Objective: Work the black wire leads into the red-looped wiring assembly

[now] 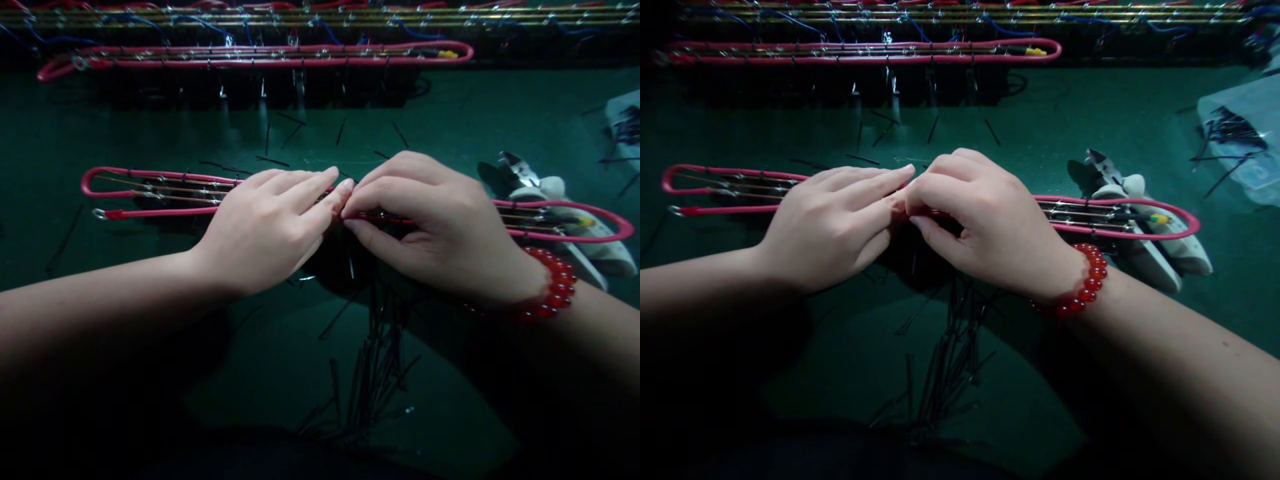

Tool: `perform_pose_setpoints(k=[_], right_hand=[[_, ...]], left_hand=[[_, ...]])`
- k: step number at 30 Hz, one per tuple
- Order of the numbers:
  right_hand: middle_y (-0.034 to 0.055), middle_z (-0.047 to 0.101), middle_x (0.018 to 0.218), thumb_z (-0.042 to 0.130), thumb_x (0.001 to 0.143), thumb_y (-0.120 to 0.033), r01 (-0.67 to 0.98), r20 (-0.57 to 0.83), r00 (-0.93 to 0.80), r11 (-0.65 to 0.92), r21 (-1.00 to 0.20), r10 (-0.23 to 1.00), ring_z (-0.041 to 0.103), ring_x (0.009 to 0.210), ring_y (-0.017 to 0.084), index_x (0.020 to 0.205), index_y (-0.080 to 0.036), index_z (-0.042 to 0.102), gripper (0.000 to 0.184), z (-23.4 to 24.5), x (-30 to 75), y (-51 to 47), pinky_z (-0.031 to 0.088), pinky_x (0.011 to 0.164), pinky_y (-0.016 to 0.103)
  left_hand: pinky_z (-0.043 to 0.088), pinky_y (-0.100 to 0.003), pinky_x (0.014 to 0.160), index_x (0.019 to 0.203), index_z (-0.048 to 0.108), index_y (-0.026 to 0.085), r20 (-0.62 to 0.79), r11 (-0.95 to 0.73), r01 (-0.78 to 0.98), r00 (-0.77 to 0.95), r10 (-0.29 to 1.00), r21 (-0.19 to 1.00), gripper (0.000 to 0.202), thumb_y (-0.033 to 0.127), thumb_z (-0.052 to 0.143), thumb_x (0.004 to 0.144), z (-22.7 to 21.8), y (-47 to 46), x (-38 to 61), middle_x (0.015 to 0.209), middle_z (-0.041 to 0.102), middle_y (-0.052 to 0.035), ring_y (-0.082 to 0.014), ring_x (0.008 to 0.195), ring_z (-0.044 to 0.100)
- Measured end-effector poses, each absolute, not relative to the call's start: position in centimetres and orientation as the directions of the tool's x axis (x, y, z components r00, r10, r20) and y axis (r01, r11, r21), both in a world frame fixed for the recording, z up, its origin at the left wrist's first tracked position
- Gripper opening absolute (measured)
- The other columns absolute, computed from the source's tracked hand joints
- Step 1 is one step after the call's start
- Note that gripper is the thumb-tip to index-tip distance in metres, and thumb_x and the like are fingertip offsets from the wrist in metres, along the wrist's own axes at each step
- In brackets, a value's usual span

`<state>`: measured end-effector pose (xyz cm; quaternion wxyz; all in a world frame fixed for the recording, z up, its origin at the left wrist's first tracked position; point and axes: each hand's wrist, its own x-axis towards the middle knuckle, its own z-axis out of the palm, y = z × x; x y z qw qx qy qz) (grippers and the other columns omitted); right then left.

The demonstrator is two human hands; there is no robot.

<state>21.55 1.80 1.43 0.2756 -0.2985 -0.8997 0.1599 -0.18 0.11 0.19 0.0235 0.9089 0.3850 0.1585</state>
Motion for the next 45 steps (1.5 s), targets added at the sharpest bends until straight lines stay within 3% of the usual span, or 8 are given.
perform_pose_setpoints(k=[4, 8, 17, 26, 31, 37, 41, 45], right_hand=[[0.0041, 0.071, 0.093, 0.059, 0.091, -0.019, 0.459, 0.371, -0.653, 0.734, -0.5, 0.661, 0.067, 0.091, 0.023, 0.088, -0.025, 0.069, 0.012, 1.6, 21.6, 1.9, 0.056, 0.078, 0.037], [0.0032, 0.071, 0.092, 0.06, 0.089, -0.017, 0.455, 0.341, -0.654, 0.711, -0.536, 0.675, 0.067, 0.092, 0.022, 0.088, -0.026, 0.068, 0.011, 1.9, 21.7, 1.9, 0.056, 0.078, 0.036], [0.0014, 0.072, 0.09, 0.07, 0.089, -0.024, 0.351, 0.278, -0.514, 0.495, -0.795, 0.811, 0.067, 0.077, 0.016, 0.09, -0.024, 0.071, 0.002, 2.4, 22.0, 2.0, 0.057, 0.071, 0.03], [-0.0016, 0.075, 0.082, 0.083, 0.079, -0.019, 0.115, 0.218, -0.439, 0.295, -0.949, 0.872, 0.071, 0.073, 0.013, 0.085, -0.023, 0.077, 0.01, 2.6, 22.3, 2.4, 0.062, 0.067, 0.025], [-0.0036, 0.077, 0.082, 0.08, 0.083, -0.021, 0.057, 0.116, -0.433, 0.155, -0.986, 0.894, 0.075, 0.077, 0.013, 0.088, -0.026, 0.079, 0.007, 2.6, 22.6, 3.0, 0.065, 0.073, 0.026], [-0.002, 0.079, 0.092, 0.077, 0.086, -0.02, 0.119, 0.166, -0.431, 0.238, -0.964, 0.887, 0.076, 0.087, 0.015, 0.089, -0.027, 0.079, 0.007, 2.7, 22.2, 2.5, 0.066, 0.085, 0.032], [-0.0015, 0.077, 0.086, 0.075, 0.088, -0.022, 0.087, 0.221, -0.327, 0.262, -0.961, 0.919, 0.074, 0.08, 0.014, 0.09, -0.025, 0.076, 0.004, 3.4, 21.9, 2.4, 0.065, 0.077, 0.027], [0.0005, 0.074, 0.078, 0.075, 0.085, -0.013, 0.117, 0.294, -0.189, 0.319, -0.941, 0.937, 0.071, 0.071, 0.012, 0.087, -0.021, 0.076, 0.008, 4.3, 21.5, 3.2, 0.062, 0.07, 0.024]], left_hand=[[0.046, -0.055, 0.107, 0.099, 0.072, 0.028, 0.34, -0.721, 0.682, 0.654, 0.676, 0.122, 0.026, 0.025, 0.046, 0.099, 1.0, -0.2, -0.4, 0.119, 0.072, 0.0, -0.0267, 0.113, 0.067], [0.047, -0.054, 0.097, 0.091, 0.07, 0.028, 0.391, -0.71, 0.701, 0.636, 0.665, 0.066, 0.02, 0.027, 0.051, 0.097, 1.2, -0.3, -0.5, 0.107, 0.073, -0.0008, -0.0265, 0.099, 0.066], [0.046, -0.046, 0.082, 0.093, 0.065, 0.021, 0.47, -0.668, 0.734, 0.55, 0.69, 0.122, 0.021, 0.029, 0.046, 0.1, 1.1, -0.3, -0.3, 0.092, 0.069, -0.0052, -0.0252, 0.088, 0.063], [0.043, -0.043, 0.081, 0.094, 0.065, 0.02, 0.495, -0.698, 0.696, 0.552, 0.671, 0.17, 0.016, 0.025, 0.05, 0.1, 1.0, -0.4, -0.4, 0.083, 0.068, -0.0031, -0.021, 0.081, 0.06], [0.042, -0.042, 0.077, 0.091, 0.064, 0.02, 0.536, -0.709, 0.674, 0.527, 0.66, 0.211, 0.012, 0.024, 0.055, 0.098, 0.9, -0.3, -0.3, 0.08, 0.069, -0.0014, -0.0194, 0.076, 0.06], [0.04, -0.041, 0.076, 0.086, 0.063, 0.022, 0.501, -0.703, 0.676, 0.54, 0.676, 0.221, 0.015, 0.028, 0.055, 0.098, 0.8, -0.3, -0.2, 0.078, 0.07, 0.0001, -0.0199, 0.075, 0.061], [0.04, -0.041, 0.079, 0.098, 0.06, 0.023, 0.453, -0.678, 0.692, 0.535, 0.713, 0.249, 0.012, 0.032, 0.053, 0.098, 0.8, -0.4, -0.1, 0.09, 0.07, -0.0023, -0.0225, 0.084, 0.061], [0.041, -0.041, 0.082, 0.107, 0.053, 0.021, 0.428, -0.627, 0.721, 0.487, 0.761, 0.293, 0.021, 0.022, 0.055, 0.086, 0.7, -0.4, 0.0, 0.103, 0.064, -0.0068, -0.0259, 0.095, 0.059]])
